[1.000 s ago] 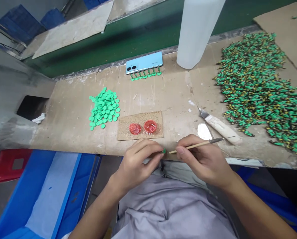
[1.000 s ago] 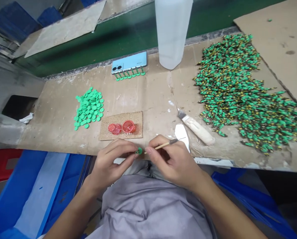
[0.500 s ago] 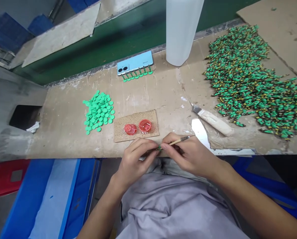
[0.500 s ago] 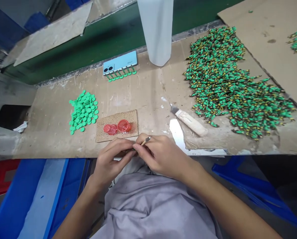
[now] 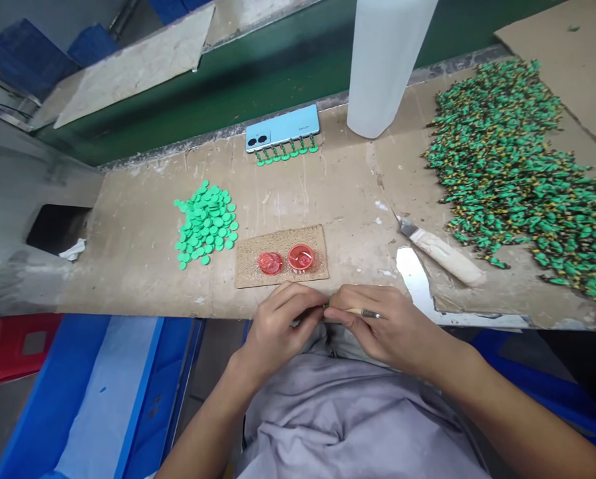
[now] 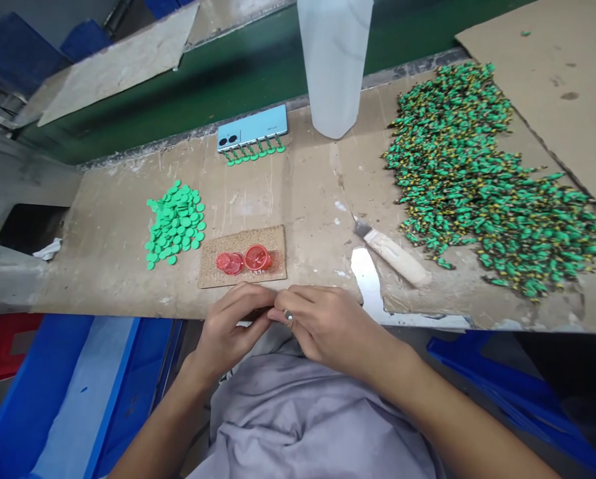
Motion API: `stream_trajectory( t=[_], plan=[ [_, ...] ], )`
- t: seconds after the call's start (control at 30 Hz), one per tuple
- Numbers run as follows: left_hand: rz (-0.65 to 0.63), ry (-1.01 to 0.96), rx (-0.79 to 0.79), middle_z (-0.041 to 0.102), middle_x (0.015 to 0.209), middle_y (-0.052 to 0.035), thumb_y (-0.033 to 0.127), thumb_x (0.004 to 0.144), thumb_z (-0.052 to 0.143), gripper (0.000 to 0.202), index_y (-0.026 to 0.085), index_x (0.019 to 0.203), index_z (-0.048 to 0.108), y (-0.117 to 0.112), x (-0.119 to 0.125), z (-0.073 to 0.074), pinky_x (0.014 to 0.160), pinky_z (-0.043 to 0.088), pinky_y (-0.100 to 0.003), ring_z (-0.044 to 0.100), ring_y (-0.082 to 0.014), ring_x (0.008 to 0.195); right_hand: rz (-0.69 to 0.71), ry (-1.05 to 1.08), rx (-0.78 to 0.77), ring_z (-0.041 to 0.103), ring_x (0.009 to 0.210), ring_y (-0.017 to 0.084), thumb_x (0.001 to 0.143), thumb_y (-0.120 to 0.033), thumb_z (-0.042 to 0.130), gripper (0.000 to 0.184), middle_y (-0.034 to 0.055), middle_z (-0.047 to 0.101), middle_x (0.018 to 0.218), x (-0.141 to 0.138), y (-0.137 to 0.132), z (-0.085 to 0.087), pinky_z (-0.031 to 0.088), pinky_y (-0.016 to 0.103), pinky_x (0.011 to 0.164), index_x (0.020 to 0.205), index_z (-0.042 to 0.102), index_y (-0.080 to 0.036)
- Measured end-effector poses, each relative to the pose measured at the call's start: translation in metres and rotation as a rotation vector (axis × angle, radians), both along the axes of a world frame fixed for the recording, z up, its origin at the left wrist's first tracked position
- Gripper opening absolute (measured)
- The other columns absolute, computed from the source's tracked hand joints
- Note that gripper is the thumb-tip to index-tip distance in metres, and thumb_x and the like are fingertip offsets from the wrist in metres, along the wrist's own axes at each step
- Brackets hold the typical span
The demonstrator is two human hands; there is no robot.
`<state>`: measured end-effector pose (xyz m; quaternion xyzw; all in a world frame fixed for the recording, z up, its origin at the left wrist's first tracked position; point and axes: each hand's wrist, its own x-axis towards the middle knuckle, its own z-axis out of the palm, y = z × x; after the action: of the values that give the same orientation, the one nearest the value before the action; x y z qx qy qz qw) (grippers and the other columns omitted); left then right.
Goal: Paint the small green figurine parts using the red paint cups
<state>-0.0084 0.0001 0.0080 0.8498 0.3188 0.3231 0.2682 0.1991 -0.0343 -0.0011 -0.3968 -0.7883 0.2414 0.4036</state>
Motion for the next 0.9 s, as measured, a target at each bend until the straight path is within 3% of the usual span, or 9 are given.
stream_trajectory(
  t=[0.3,0.6,0.8,0.9],
  plan=[
    [-0.033,-0.041,-0.024,0.076,0.093,-0.0067,0.008,0.097,0.067,0.016,0.018,0.109,0.069,0.000,-0.002,-0.003,0.076,0.060,-0.030,0.071,-0.0182,0.083,0.038,-0.015,-0.074,0.050,0.058,0.012,0.105,-0.008,0.045,0.028,-0.0018,0.056,0.072,-0.004,0.003,0.009,0.041,0.025,0.055,0.082,0.050,-0.023],
    [-0.078,-0.049,-0.077,0.077,0.092,-0.0077,0.008,0.100,0.064,0.013,0.017,0.108,0.069,0.006,-0.004,-0.001,0.075,0.060,-0.030,0.071,-0.0185,0.084,0.082,-0.060,-0.046,0.051,0.064,0.014,0.106,-0.008,0.043,0.029,-0.0009,0.057,0.074,-0.007,0.005,0.006,0.040,0.028,0.059,0.083,0.053,-0.022],
    [-0.053,-0.050,-0.051,0.076,0.091,-0.0063,0.010,0.100,0.065,0.011,0.018,0.105,0.070,0.004,-0.004,-0.004,0.076,0.060,-0.030,0.072,-0.0179,0.083,0.043,0.070,-0.060,0.059,0.066,0.014,0.105,-0.010,0.047,0.024,-0.0018,0.062,0.076,-0.002,0.004,0.005,0.044,0.027,0.060,0.087,0.055,-0.023],
    [-0.049,-0.034,-0.042,0.076,0.093,-0.0061,0.009,0.098,0.068,0.012,0.017,0.105,0.071,0.004,-0.005,-0.005,0.078,0.059,-0.029,0.072,-0.0173,0.084,-0.093,0.160,-0.073,0.062,0.068,0.014,0.108,-0.011,0.041,0.020,-0.0008,0.064,0.079,0.005,0.001,0.005,0.047,0.025,0.061,0.098,0.053,-0.024]
  ],
)
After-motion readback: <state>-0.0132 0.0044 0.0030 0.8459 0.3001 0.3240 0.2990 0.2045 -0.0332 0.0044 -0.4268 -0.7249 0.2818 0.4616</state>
